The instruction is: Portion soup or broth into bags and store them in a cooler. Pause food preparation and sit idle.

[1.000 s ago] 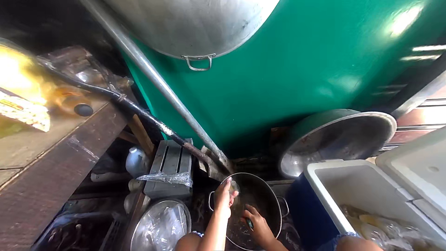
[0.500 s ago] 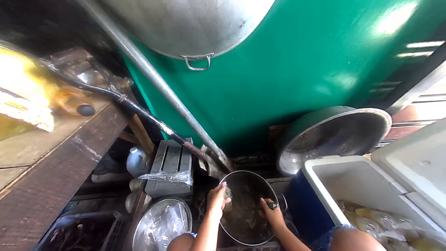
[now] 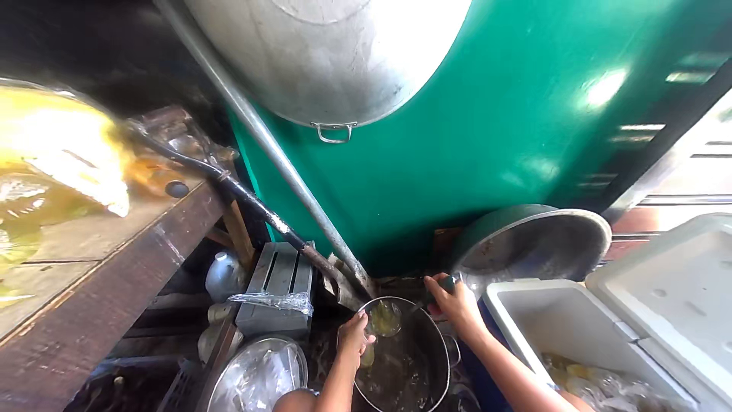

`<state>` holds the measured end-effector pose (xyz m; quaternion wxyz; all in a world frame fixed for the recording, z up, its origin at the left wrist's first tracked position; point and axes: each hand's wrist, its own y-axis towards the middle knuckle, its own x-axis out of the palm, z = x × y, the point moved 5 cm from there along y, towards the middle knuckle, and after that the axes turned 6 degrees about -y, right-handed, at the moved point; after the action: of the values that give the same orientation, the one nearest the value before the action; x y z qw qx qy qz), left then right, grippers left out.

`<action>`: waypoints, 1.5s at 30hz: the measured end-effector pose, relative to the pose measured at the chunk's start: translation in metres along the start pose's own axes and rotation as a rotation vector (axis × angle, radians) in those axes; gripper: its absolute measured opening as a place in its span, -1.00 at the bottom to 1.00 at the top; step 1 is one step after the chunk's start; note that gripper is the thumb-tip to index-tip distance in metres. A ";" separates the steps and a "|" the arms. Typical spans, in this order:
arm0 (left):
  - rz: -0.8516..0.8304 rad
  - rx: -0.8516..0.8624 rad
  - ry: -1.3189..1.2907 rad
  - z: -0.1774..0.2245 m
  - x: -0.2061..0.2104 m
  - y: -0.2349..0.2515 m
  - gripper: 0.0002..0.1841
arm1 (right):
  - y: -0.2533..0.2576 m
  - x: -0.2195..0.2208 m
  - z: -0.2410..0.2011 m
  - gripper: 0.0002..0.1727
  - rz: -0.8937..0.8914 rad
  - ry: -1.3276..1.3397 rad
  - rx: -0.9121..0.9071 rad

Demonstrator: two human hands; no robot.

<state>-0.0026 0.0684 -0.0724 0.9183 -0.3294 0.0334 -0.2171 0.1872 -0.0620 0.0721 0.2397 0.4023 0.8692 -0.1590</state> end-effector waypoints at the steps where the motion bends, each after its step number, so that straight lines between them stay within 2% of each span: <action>1: -0.026 -0.014 -0.032 0.000 0.003 -0.001 -0.51 | -0.004 0.002 -0.015 -0.69 -0.009 -0.064 -0.046; 3: -0.076 -0.040 -0.092 0.000 0.009 -0.001 -0.44 | -0.018 0.014 -0.040 -0.64 -0.016 -0.212 -0.204; 5: -0.084 -0.044 -0.149 -0.001 0.014 0.001 -0.41 | -0.042 0.034 -0.058 -0.64 -0.004 -0.350 -0.496; 9: -0.083 0.015 -0.217 0.001 0.016 0.000 -0.44 | -0.095 0.060 -0.075 -0.85 0.032 -0.547 -1.073; 11: -0.090 0.047 -0.228 -0.002 0.018 0.009 -0.44 | -0.094 0.057 -0.073 -0.87 0.095 -0.549 -1.141; 13: -0.101 0.017 -0.239 -0.002 0.019 0.009 -0.47 | -0.072 0.052 -0.058 -0.87 0.136 -0.529 -1.055; 15: -0.096 0.006 -0.192 -0.001 0.021 0.007 -0.56 | -0.041 0.056 -0.028 -0.77 0.099 -0.537 -0.884; 17: -0.047 0.022 -0.115 0.000 0.021 0.005 -0.63 | -0.010 0.070 0.017 -0.65 -0.082 -0.577 -0.634; 19: -0.058 0.025 -0.090 0.001 0.019 0.004 -0.61 | 0.007 0.092 0.070 -0.59 -0.308 -0.602 -0.410; 21: -0.047 0.037 -0.058 0.000 0.016 0.006 -0.59 | 0.006 0.113 0.118 -0.62 -0.454 -0.622 -0.285; 23: -0.020 0.026 -0.031 -0.001 0.013 0.006 -0.61 | -0.003 0.129 0.154 -0.65 -0.503 -0.627 -0.201; 25: -0.043 -0.003 -0.032 -0.001 0.010 0.004 -0.62 | -0.011 0.139 0.185 -0.67 -0.453 -0.562 -0.129; 27: -0.052 -0.012 -0.025 -0.001 0.008 0.004 -0.62 | -0.011 0.139 0.211 -0.68 -0.303 -0.399 -0.038; 31: -0.057 -0.010 0.029 -0.003 0.009 0.005 -0.63 | 0.002 0.118 0.252 -0.63 -0.005 -0.033 0.338; 33: -0.061 -0.010 0.058 -0.004 0.011 0.005 -0.64 | 0.008 0.102 0.253 -0.61 0.041 0.087 0.456; 37: -0.058 0.021 0.082 -0.005 0.013 0.004 -0.65 | 0.019 0.067 0.212 -0.60 0.012 0.235 0.511; 40: -0.043 0.039 0.082 -0.006 0.012 0.003 -0.65 | 0.027 0.044 0.174 -0.65 -0.060 0.321 0.435; 45: -0.033 0.027 0.097 -0.005 0.010 -0.003 -0.63 | 0.032 0.009 0.100 -0.68 -0.146 0.193 0.285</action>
<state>0.0043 0.0590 -0.0739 0.9162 -0.3066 0.0694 -0.2483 0.2363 -0.0833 -0.0188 0.0838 0.3812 0.8838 -0.2581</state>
